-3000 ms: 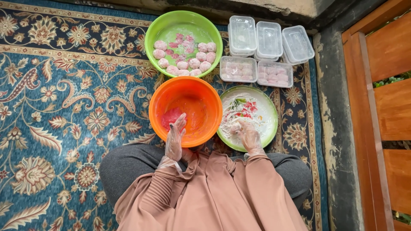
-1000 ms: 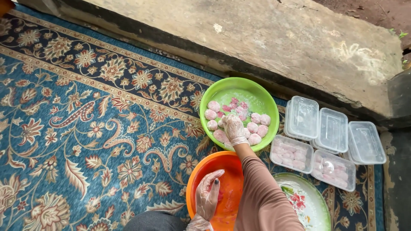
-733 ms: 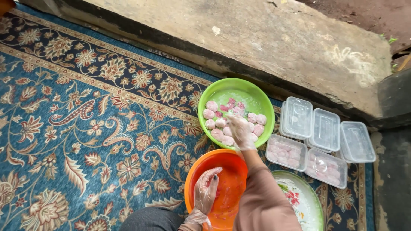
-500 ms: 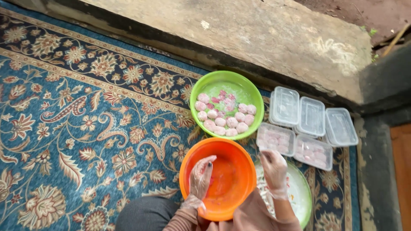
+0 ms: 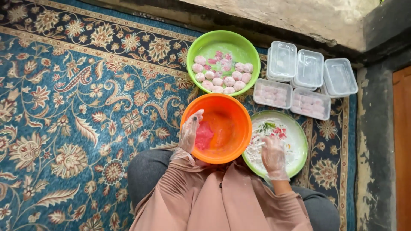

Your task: A person wearing gloves sits on the floor and rolls pink dough into small balls, placing them into various bowls and plastic containers.

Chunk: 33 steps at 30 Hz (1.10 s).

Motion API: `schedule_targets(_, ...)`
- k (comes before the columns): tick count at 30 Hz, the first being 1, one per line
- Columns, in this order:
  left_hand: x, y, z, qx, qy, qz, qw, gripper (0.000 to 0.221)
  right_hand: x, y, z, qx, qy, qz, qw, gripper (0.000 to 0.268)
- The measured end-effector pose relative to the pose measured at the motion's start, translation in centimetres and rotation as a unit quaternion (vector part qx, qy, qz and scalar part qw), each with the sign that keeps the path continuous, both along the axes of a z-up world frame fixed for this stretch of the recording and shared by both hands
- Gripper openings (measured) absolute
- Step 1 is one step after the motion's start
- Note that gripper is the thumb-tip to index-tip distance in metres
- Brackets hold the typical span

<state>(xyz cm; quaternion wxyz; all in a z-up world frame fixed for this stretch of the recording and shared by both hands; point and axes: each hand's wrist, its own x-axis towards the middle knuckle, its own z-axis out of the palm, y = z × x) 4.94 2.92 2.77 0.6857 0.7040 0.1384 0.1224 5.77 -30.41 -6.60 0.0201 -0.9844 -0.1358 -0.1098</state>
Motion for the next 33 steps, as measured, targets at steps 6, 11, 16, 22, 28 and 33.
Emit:
schedule_targets(6,0.1,0.2,0.8,-0.038,0.001,-0.008,0.999,0.032,3.2,11.3,1.1,0.233,0.028,0.169,0.957,0.028)
schedule_targets(11,1.2,0.5,-0.1,-0.072,0.005,-0.012,0.997,0.034,6.4,19.1,0.1,0.050,0.367,0.171,0.913,0.133)
schedule_targets(16,1.5,1.0,-2.2,-0.035,0.047,-0.024,0.998,0.032,7.5,21.6,0.1,-0.032,0.335,0.206,0.919,0.140)
schedule_targets(22,1.7,1.8,-3.0,-0.033,0.058,-0.036,0.997,0.039,6.9,21.3,-2.5,0.067,0.244,0.234,0.939,0.084)
schedule_targets(28,1.2,1.8,-3.2,-0.008,0.065,-0.032,0.997,0.037,7.5,20.2,-14.6,0.137,0.213,0.159,0.954,0.026)
schedule_targets(33,1.4,1.9,-3.0,0.028,0.072,-0.044,0.996,0.037,8.0,19.4,-8.7,0.242,0.253,0.051,0.935,0.013)
